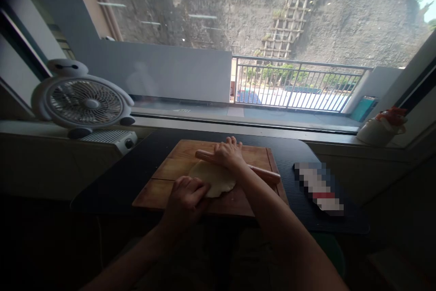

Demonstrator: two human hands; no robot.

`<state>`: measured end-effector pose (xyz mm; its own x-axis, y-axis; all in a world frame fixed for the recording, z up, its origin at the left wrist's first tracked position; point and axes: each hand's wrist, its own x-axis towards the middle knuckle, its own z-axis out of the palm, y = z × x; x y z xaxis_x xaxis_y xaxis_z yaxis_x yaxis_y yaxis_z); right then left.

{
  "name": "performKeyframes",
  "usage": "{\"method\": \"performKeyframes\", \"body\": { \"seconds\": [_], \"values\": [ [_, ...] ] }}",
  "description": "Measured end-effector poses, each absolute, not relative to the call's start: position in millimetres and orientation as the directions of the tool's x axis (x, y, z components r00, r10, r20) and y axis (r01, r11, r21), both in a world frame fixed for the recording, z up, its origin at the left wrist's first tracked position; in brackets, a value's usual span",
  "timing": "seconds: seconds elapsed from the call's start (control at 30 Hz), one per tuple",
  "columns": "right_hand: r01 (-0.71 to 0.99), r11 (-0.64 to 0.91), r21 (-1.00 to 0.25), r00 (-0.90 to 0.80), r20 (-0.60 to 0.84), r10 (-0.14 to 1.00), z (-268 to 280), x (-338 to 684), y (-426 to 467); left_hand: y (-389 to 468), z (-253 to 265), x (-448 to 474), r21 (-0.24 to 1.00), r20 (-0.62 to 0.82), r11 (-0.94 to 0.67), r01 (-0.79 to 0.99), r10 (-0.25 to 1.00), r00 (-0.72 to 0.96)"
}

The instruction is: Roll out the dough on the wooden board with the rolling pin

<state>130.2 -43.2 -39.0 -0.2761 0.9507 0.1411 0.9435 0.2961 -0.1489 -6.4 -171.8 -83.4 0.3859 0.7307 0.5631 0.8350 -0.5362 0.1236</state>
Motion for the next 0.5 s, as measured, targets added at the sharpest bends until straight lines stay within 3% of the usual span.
{"method": "performKeyframes", "body": {
  "seconds": [0.1, 0.23, 0.3, 0.4, 0.5],
  "values": [
    [0.942, 0.292, -0.164, -0.279, 0.101, 0.955, -36, 129, -43, -171, -84, -7, 0.136, 0.57, -0.541, 0.83, 0.728, 0.381],
    [0.889, 0.439, -0.129, -0.399, 0.253, 0.882, -46, 127, -60, -169, -86, -7, 0.146, 0.58, -0.542, 0.827, 0.724, 0.372],
    [0.908, 0.403, -0.114, -0.358, 0.286, 0.889, -45, 126, -56, -169, -86, -6, 0.152, 0.591, -0.546, 0.824, 0.719, 0.367],
    [0.953, 0.273, -0.135, -0.238, 0.228, 0.944, -41, 126, -42, -170, -85, -6, 0.171, 0.604, -0.549, 0.818, 0.714, 0.353],
    [0.937, 0.314, -0.155, -0.284, 0.187, 0.94, -44, 124, -42, -170, -85, -6, 0.176, 0.6, -0.547, 0.819, 0.719, 0.351]
  ]
}}
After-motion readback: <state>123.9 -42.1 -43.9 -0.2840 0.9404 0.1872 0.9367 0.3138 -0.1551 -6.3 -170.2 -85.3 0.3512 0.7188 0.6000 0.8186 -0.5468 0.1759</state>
